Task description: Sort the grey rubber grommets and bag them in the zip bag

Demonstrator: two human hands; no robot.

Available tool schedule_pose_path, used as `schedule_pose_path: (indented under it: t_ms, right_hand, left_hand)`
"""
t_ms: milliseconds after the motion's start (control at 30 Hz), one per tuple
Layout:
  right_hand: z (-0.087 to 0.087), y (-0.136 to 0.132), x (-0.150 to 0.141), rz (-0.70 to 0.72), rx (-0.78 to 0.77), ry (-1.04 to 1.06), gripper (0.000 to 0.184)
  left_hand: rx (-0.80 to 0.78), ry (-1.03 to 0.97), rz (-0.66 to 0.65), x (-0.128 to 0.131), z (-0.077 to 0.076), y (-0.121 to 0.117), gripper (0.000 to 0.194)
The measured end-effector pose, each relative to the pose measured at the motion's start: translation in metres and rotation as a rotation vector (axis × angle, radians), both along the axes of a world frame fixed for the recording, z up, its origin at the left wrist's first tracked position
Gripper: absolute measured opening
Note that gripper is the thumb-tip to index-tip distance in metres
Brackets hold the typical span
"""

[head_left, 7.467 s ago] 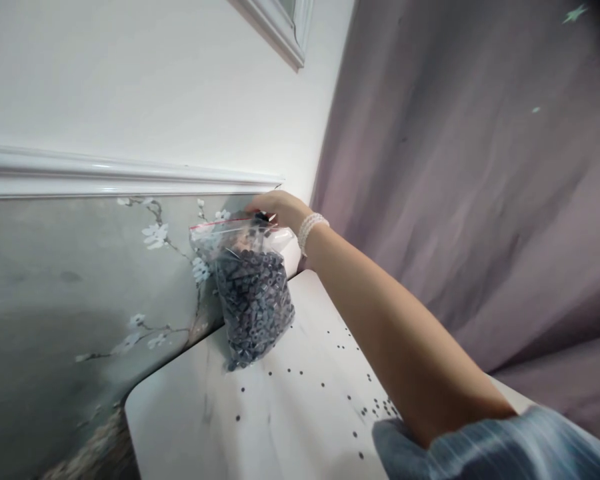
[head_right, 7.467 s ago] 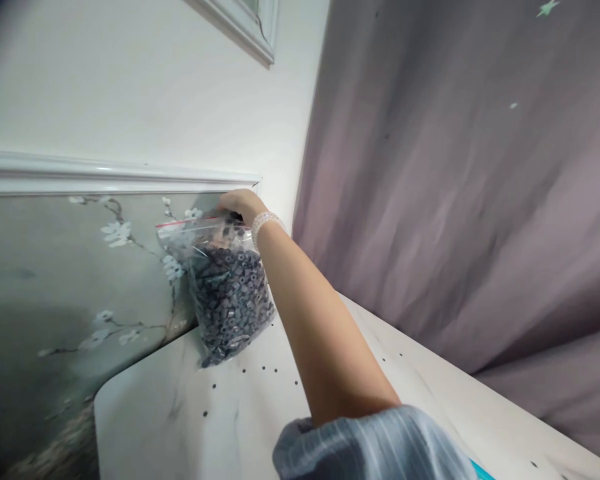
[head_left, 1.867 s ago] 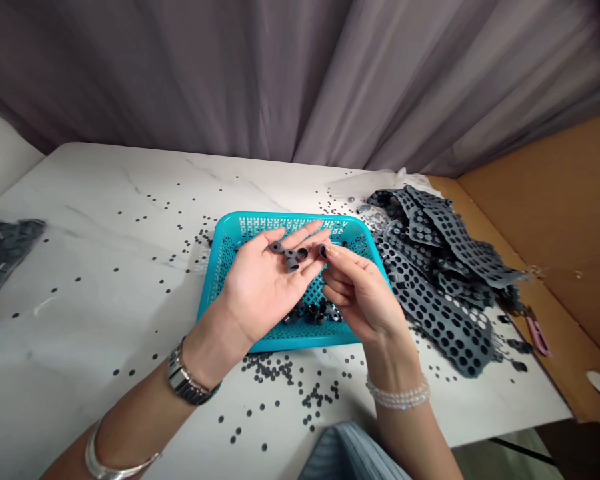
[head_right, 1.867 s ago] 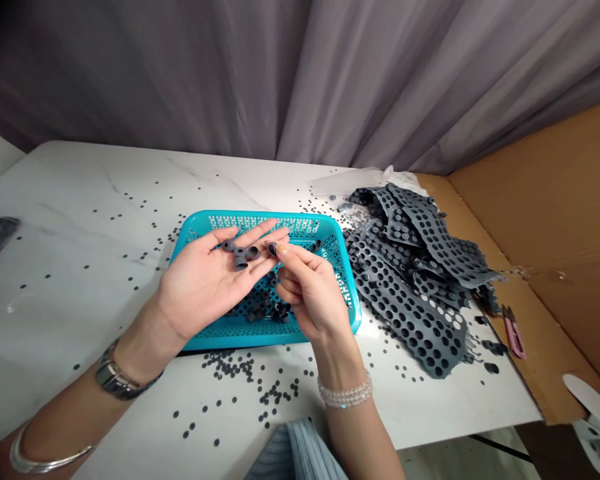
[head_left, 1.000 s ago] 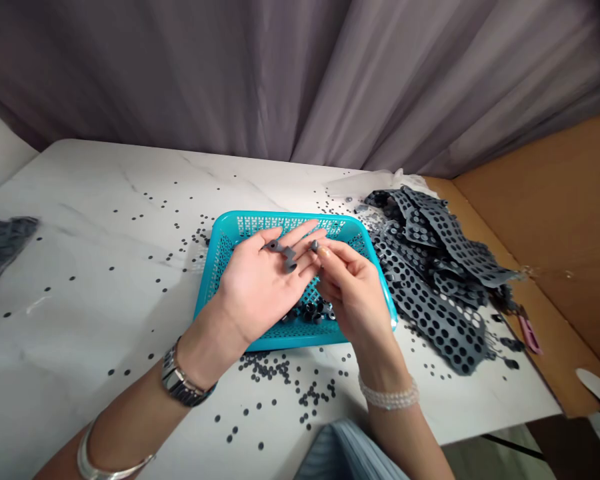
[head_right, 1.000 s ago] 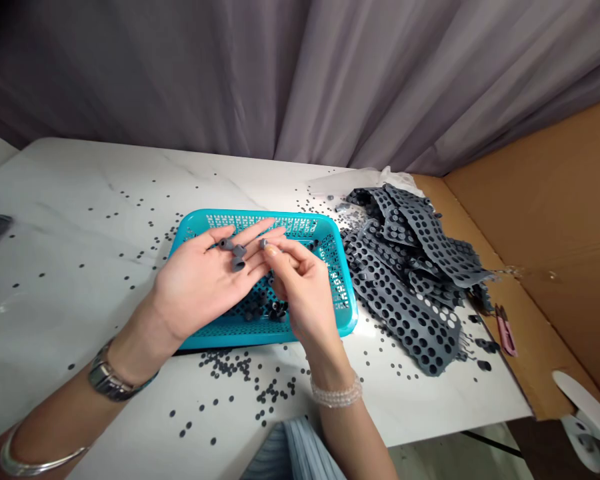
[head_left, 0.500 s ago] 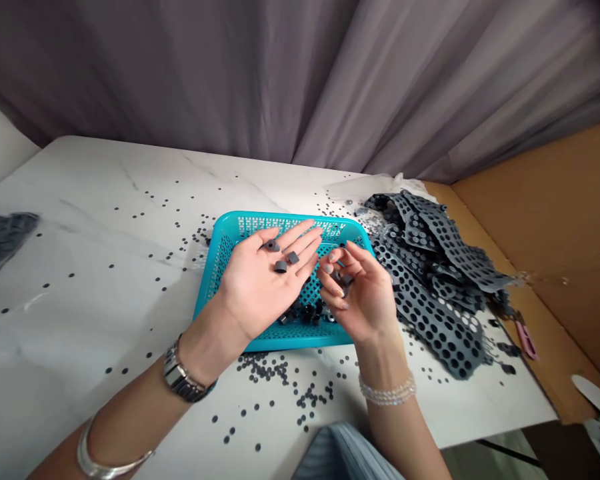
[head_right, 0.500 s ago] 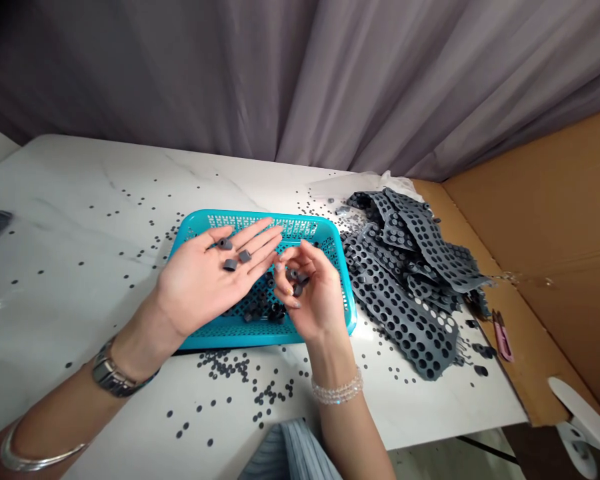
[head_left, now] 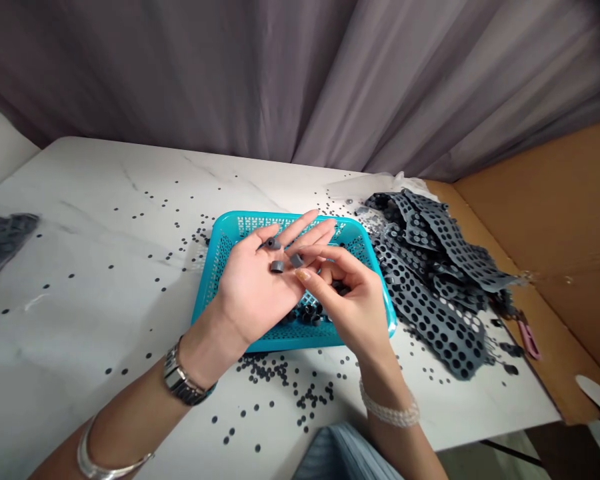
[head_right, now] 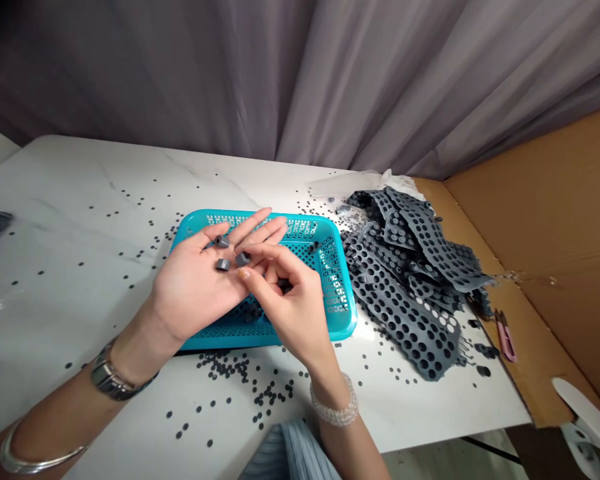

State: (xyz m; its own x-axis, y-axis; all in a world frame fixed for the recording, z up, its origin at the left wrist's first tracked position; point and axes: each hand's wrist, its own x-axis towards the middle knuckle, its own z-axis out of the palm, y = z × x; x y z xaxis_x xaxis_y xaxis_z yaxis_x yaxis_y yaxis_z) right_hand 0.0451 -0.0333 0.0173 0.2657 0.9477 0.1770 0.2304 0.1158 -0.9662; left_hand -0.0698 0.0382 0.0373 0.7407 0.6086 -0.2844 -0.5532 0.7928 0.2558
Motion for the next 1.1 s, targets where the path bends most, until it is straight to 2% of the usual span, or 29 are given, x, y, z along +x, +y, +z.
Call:
schedule_pose_path:
  t_ms: [267, 400, 467, 567, 633, 700, 800, 900, 1000, 1100]
  right_hand:
    - [0.003, -0.001, -0.002, -0.010, 0.014, -0.139, 0.018]
    - [0.004, -0.002, -0.003, -0.005, -0.007, -0.125, 0.014]
    - [0.005, -0.001, -0.001, -0.019, -0.025, -0.009, 0.010]
    - [0.006, 0.000, 0.007, 0.016, -0.076, 0.407, 0.010]
    - [0.005, 0.001, 0.013, 0.081, -0.106, 0.669, 0.014]
    - [0.003, 0.003, 0.016, 0.117, -0.129, 0.765, 0.024]
    - [-0.001, 0.005, 0.013, 0.075, -0.137, 0.657, 0.032]
    - [-0.002, 0.006, 0.004, -0.004, -0.120, 0.392, 0.018]
    - [0.001, 0.003, -0.003, -0.021, -0.107, 0.133, 0.009]
    - [0.004, 0.000, -0.005, 0.014, -0.091, 0.020, 0.007]
  left_hand:
    - [0.021, -0.015, -0.026, 0.001, 0.003, -0.002, 0.051]
    - [0.015, 0.016, -0.026, 0.003, 0.004, -0.003, 0.052]
    - [0.012, 0.012, -0.036, 0.002, 0.004, -0.002, 0.053]
    - [-0.001, 0.002, -0.029, 0.001, 0.002, -0.001, 0.053]
    - [-0.014, 0.024, 0.004, 0.002, 0.000, 0.000, 0.054]
    - [-0.014, 0.055, 0.033, 0.003, -0.001, 0.000, 0.055]
    - [0.001, 0.085, 0.037, 0.005, -0.001, -0.002, 0.054]
    - [0.014, 0.107, 0.047, 0.006, 0.000, -0.004, 0.053]
    - [0.023, 0.109, 0.045, 0.006, 0.001, -0.004, 0.054]
    - [0.029, 0.081, 0.034, 0.004, 0.000, -0.003, 0.054]
